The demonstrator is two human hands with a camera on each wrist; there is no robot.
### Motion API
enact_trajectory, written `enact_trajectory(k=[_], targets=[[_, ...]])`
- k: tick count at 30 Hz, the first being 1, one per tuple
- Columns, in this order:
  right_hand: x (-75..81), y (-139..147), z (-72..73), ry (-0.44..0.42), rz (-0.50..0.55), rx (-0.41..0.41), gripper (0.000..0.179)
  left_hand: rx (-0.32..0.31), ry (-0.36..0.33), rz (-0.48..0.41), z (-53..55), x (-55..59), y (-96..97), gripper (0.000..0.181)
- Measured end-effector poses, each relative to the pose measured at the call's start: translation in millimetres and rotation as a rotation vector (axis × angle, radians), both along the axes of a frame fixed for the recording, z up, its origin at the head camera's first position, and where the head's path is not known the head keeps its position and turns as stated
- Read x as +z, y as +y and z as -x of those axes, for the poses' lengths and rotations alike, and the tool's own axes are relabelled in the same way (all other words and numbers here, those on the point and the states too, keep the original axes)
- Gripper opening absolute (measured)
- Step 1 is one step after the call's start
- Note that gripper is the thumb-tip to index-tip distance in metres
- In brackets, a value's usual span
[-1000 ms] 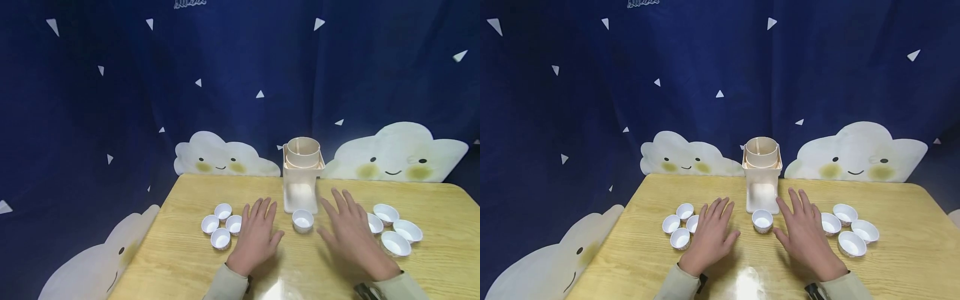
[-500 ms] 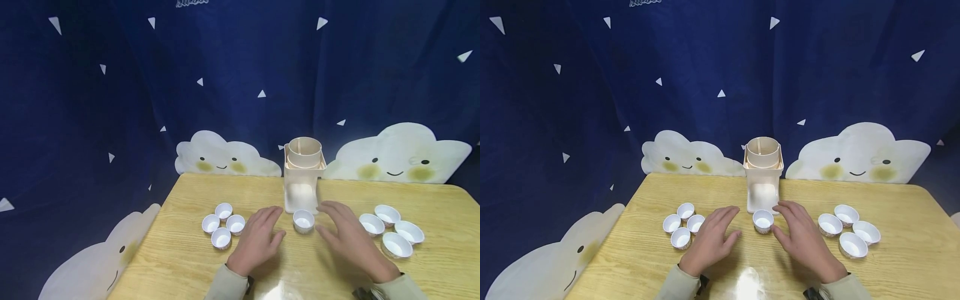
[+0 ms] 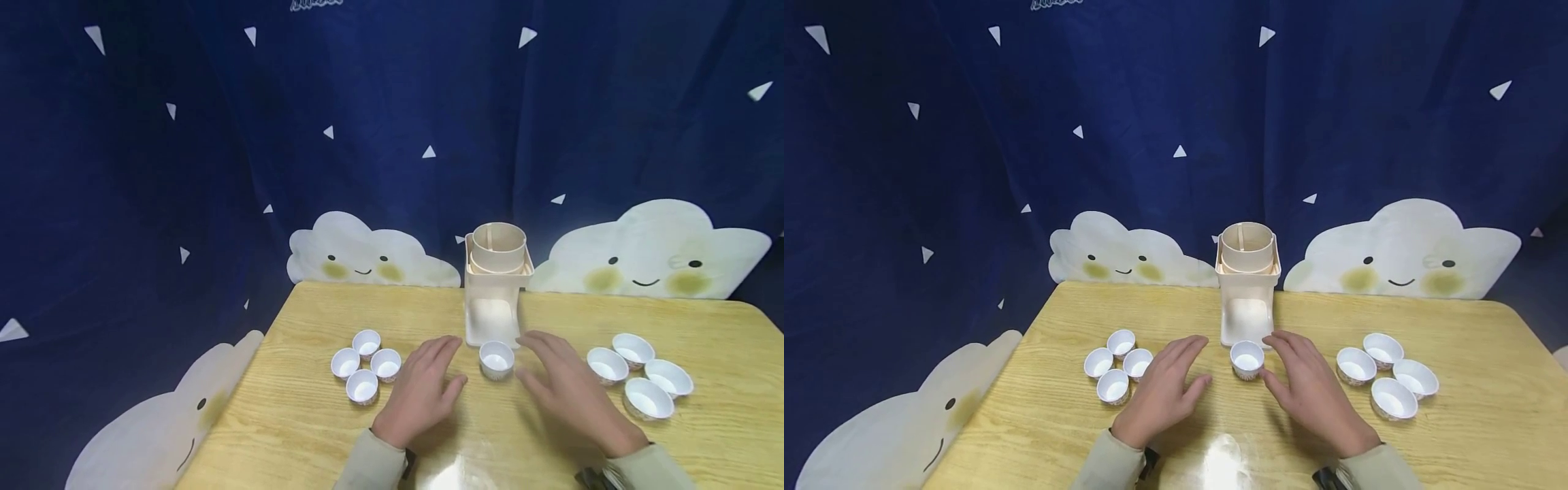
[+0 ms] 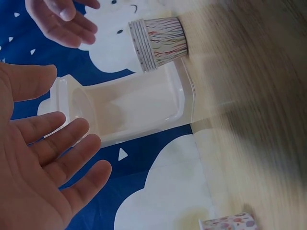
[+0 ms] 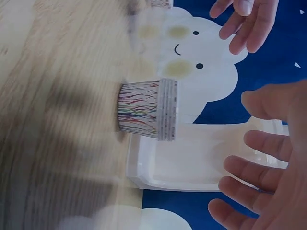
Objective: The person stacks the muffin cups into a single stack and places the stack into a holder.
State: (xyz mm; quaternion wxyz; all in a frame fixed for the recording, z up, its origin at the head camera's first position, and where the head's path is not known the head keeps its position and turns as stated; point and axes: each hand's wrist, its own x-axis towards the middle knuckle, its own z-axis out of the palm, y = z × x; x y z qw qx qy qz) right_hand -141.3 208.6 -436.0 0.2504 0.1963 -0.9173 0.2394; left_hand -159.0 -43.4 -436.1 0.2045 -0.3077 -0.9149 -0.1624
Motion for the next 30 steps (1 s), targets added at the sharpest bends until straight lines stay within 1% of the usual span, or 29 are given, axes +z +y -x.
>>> enact_trajectory(k=[7, 12, 17, 20, 24, 27, 30], targets=[[-6.0, 1, 1.4, -0.083, -0.008, -0.022, 0.048, 0.000, -0.005, -0.003, 1.1, -2.7, -1.2, 0.051], [-9.7, 1, 5.3, -0.152, 0.022, 0.022, 0.052, 0.006, 0.002, 0.016, 0.1, -4.9, -1.4, 0.051], [-12.4, 0, 14.7, -0.279, 0.061, 0.063, 0.058, 0.003, -0.008, 0.022, -2.6, -2.7, -3.0, 0.050], [-14.2, 1, 19.8, -0.350, 0.078, 0.079, 0.065, -0.012, -0.022, 0.025, -5.4, -0.5, -5.1, 0.048], [-18.6, 2, 24.7, -0.372, 0.076, 0.093, 0.069, -0.037, -0.003, 0.030, -9.0, -0.1, -9.0, 0.045], [-21.5, 2, 28.5, -0.354, 0.055, 0.097, 0.071, -0.045, 0.020, 0.034, -10.4, -1.6, -12.4, 0.043], [-23.5, 1, 32.0, -0.337, 0.039, 0.097, 0.073, -0.051, 0.020, 0.036, -11.3, -2.9, -14.5, 0.040]])
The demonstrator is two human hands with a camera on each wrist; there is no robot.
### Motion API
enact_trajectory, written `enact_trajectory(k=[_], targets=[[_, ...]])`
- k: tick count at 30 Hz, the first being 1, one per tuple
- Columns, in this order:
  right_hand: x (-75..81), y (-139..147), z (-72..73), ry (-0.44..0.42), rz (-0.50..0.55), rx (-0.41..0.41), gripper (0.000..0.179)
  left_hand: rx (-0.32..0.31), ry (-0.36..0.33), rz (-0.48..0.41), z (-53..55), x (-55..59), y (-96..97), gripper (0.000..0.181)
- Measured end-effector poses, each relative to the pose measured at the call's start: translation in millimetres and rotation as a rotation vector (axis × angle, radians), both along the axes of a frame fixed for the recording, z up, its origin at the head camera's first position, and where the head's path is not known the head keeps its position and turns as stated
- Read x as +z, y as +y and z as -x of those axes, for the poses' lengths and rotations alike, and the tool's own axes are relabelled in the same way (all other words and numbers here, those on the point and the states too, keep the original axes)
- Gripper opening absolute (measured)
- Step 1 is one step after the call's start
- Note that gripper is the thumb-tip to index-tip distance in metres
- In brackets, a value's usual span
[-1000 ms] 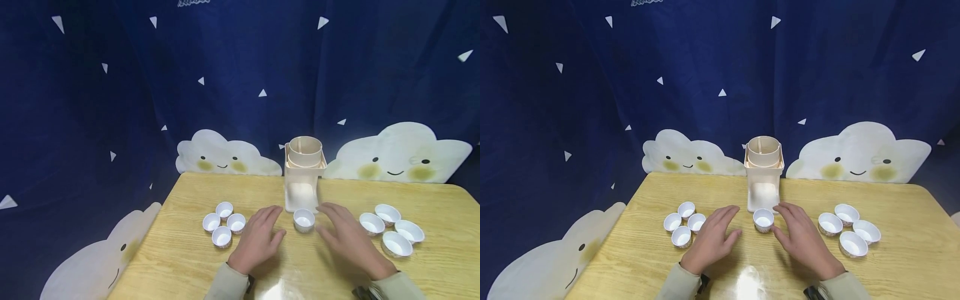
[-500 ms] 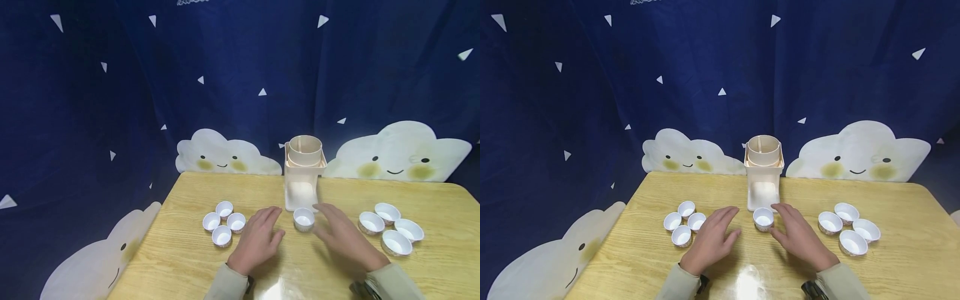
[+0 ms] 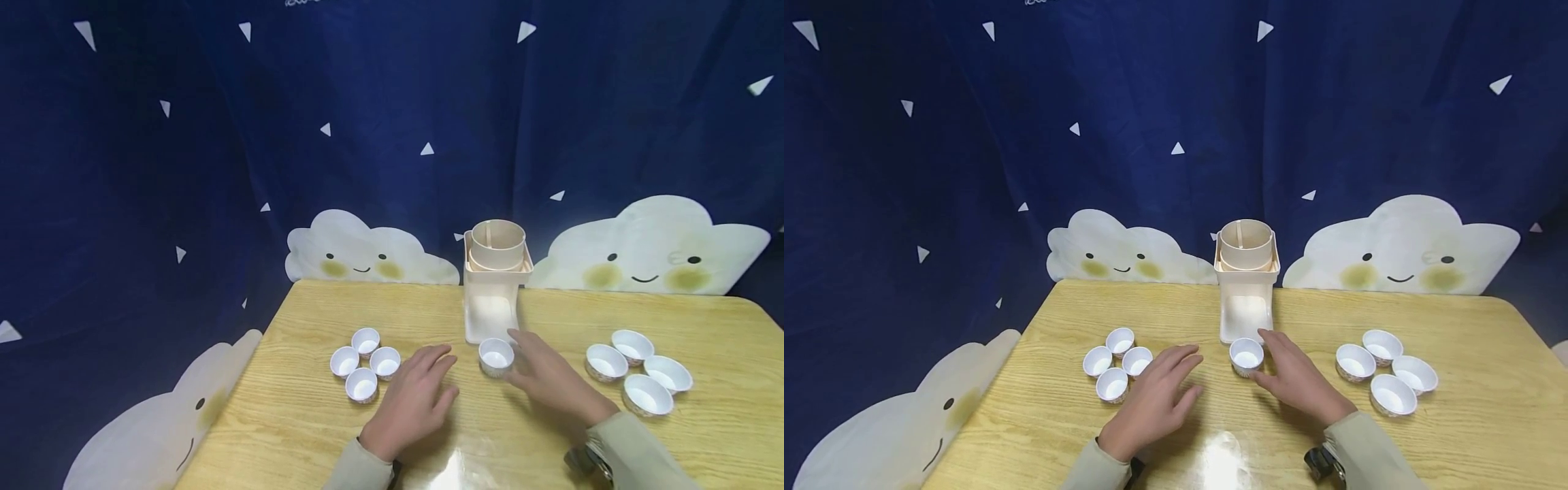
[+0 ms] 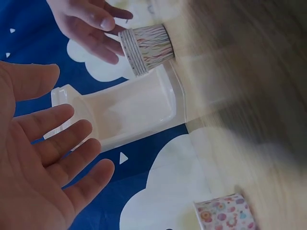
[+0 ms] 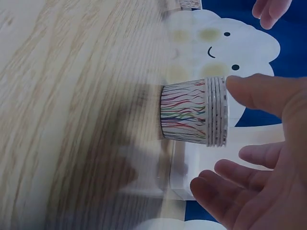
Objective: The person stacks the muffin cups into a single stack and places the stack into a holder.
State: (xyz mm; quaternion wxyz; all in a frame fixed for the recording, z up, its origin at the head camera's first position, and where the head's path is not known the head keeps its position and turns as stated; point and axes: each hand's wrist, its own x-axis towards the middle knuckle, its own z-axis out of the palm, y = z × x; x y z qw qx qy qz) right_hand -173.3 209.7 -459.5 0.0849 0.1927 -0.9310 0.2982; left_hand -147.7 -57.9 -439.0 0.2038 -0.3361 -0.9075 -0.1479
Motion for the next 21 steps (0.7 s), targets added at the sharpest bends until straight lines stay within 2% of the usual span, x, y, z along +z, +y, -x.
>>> enact_trajectory(k=[4, 13, 21], targets=[[-0.5, -1, 3.6, -0.008, 0.012, 0.001, 0.074, -0.008, -0.013, 0.002, -0.1, -1.2, -1.1, 0.037], [-1.8, -5, 9.3, -0.113, 0.038, -0.002, 0.079, 0.001, -0.023, 0.007, 0.0, -3.9, -3.8, 0.039], [-3.5, -8, 12.5, -0.134, 0.049, -0.004, 0.078, 0.017, -0.045, -0.011, -1.1, -6.4, -3.9, 0.045]])
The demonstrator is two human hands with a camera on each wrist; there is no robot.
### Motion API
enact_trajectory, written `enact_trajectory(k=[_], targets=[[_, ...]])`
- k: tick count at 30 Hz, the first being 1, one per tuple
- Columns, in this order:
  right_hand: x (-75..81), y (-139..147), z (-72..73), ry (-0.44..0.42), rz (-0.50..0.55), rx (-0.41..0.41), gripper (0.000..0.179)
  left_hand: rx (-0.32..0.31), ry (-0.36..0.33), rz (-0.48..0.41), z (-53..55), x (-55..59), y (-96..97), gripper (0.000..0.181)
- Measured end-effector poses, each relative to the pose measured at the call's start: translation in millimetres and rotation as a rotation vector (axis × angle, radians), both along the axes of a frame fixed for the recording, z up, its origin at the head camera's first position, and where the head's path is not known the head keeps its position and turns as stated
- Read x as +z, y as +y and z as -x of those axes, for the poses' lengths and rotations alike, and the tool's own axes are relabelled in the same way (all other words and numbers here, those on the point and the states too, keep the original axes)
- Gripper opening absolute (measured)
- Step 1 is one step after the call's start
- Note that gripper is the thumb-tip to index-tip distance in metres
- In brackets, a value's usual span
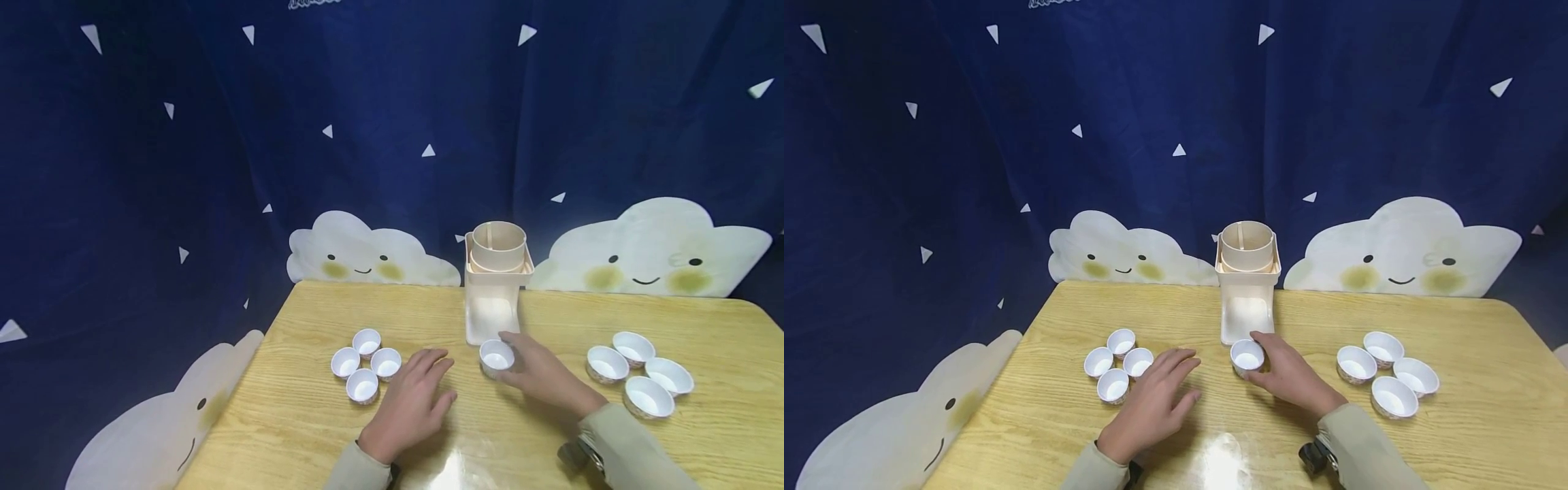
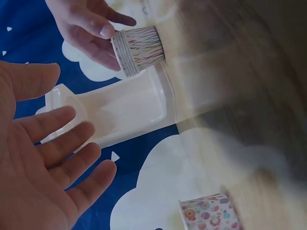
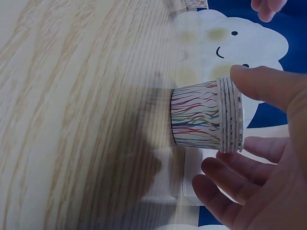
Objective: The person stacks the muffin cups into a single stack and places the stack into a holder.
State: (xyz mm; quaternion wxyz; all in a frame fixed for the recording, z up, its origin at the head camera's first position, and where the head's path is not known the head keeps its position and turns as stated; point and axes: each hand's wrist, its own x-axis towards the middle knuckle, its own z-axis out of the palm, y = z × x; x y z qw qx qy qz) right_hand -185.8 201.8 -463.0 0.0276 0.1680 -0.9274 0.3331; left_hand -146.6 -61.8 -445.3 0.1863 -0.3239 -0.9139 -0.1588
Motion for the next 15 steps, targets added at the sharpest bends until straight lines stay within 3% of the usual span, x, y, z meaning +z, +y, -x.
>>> enact_trajectory(k=[6, 15], targets=[[-3.8, 0.4, 3.7, -0.015, 0.013, 0.000, 0.075, 0.025, -0.030, -0.016, -1.5, -3.5, -1.7, 0.057], [-5.9, 0.5, 7.7, -0.058, 0.026, -0.005, 0.070, 0.033, -0.089, 0.010, -0.4, -6.5, -8.8, 0.058]])
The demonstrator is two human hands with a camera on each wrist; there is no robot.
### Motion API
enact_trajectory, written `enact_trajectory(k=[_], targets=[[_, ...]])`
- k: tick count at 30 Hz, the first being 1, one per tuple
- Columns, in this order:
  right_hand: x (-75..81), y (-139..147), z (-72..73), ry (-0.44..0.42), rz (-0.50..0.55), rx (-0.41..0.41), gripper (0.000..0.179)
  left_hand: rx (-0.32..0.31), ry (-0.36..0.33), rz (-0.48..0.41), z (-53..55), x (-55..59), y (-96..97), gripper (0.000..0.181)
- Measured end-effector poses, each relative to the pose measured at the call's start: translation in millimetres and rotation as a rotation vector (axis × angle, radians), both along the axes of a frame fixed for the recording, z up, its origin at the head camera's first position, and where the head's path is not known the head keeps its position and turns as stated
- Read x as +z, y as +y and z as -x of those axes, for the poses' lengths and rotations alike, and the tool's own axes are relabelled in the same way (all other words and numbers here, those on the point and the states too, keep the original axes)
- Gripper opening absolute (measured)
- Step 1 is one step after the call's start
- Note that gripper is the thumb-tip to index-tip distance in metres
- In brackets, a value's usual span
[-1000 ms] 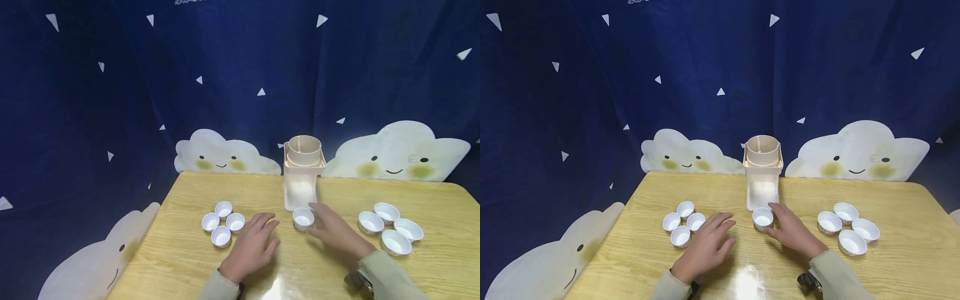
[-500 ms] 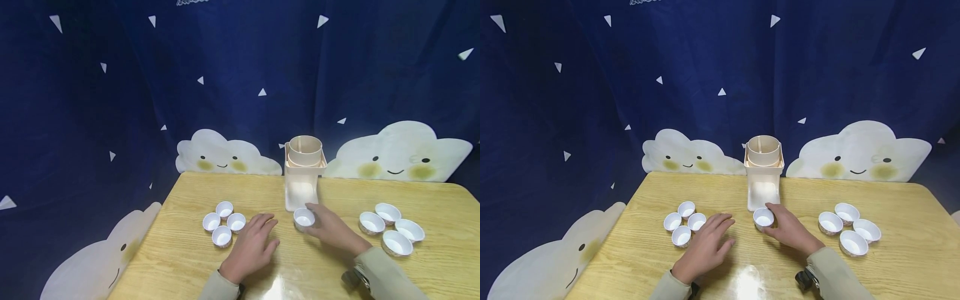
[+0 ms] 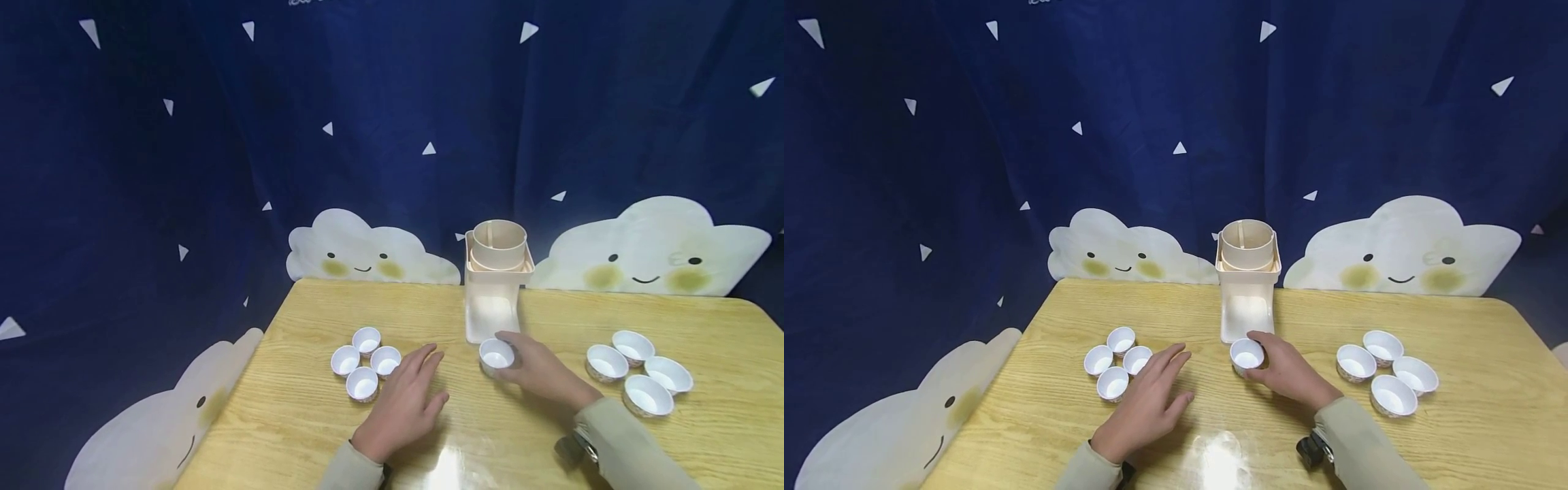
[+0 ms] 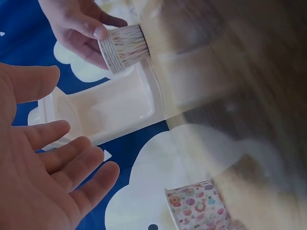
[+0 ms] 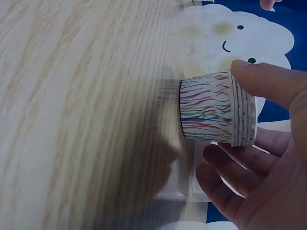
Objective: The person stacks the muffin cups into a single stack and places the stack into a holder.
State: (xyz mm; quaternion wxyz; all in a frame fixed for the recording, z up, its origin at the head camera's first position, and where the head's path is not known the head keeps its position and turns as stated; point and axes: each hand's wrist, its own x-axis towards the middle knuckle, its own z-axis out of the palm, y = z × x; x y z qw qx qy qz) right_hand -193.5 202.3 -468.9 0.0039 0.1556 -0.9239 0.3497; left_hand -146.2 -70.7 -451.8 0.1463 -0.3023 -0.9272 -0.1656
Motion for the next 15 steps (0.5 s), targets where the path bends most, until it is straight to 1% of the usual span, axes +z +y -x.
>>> enact_trajectory(k=[3, 10, 15], targets=[[-1.1, -0.5, 0.9, -0.005, 0.005, -0.007, 0.068, -0.001, -0.017, 0.000, 0.4, -0.8, -0.8, 0.057], [-5.3, -1.3, 2.7, -0.012, 0.004, -0.036, 0.066, 0.000, -0.021, 0.021, 0.0, -2.8, -3.3, 0.056], [-5.0, -2.0, 2.1, -0.016, 0.016, -0.036, 0.066, 0.011, -0.036, 0.021, 0.9, -3.0, -6.2, 0.056]])
